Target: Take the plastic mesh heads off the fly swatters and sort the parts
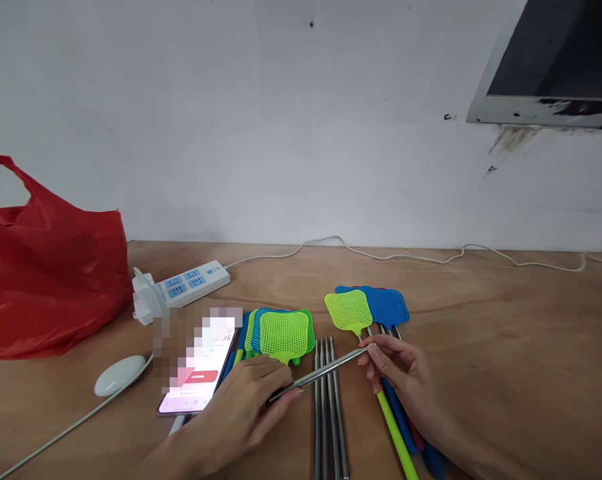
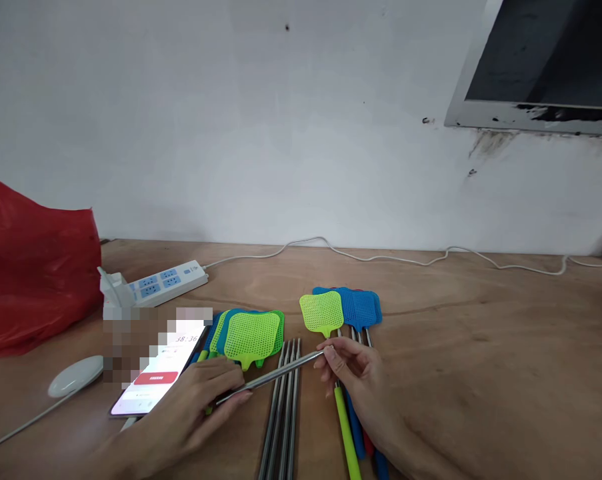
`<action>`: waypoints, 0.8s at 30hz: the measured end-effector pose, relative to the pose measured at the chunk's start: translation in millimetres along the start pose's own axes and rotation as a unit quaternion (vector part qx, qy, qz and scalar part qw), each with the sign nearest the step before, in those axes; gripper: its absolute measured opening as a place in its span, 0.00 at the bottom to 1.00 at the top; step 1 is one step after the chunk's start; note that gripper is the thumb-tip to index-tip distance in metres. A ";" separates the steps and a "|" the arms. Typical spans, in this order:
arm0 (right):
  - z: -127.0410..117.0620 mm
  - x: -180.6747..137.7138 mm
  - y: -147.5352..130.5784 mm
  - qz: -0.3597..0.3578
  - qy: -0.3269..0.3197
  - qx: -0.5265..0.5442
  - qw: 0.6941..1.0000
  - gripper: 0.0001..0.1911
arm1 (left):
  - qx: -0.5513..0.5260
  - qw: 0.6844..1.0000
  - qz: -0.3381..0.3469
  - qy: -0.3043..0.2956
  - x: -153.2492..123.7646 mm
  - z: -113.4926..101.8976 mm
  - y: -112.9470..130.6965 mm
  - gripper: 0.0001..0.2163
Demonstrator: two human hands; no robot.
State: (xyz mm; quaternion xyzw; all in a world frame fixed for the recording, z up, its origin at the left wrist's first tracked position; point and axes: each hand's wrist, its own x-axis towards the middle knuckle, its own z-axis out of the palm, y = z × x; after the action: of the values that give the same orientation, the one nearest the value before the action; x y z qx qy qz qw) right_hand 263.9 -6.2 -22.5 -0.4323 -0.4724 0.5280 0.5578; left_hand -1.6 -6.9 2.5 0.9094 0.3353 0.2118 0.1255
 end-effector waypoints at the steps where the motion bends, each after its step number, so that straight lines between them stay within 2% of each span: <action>1: 0.9 -0.4 -0.1 0.001 0.001 0.002 1.000 0.17 | -0.002 1.000 0.000 0.001 0.2 -0.2 1.7 0.13; 10: 12.0 0.6 -12.8 0.050 -0.025 0.080 0.995 0.18 | -0.015 1.000 0.006 -0.023 2.1 6.2 11.6 0.12; 14: 2.0 7.8 -18.1 0.020 0.053 0.080 0.995 0.19 | -0.028 0.999 0.012 -0.029 2.8 2.3 11.7 0.11; 17: -6.3 14.1 -18.0 0.012 0.087 -0.002 0.996 0.22 | 0.002 0.999 0.015 -0.036 4.0 1.9 10.7 0.09; 21: -8.2 16.4 -11.5 0.000 0.050 -0.131 0.990 0.28 | 0.016 0.998 0.026 -0.063 6.3 4.3 10.8 0.08; 24: -7.8 14.6 -2.9 -0.055 0.039 -0.217 0.974 0.24 | 0.007 0.997 0.026 -0.074 7.3 5.1 11.6 0.08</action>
State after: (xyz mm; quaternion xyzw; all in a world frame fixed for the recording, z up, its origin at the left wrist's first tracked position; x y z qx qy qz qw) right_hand 272.1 8.3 -20.0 -0.5368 -0.5766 0.3639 0.4970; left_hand 12.3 -11.1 4.5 0.9319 0.3025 0.1453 0.1377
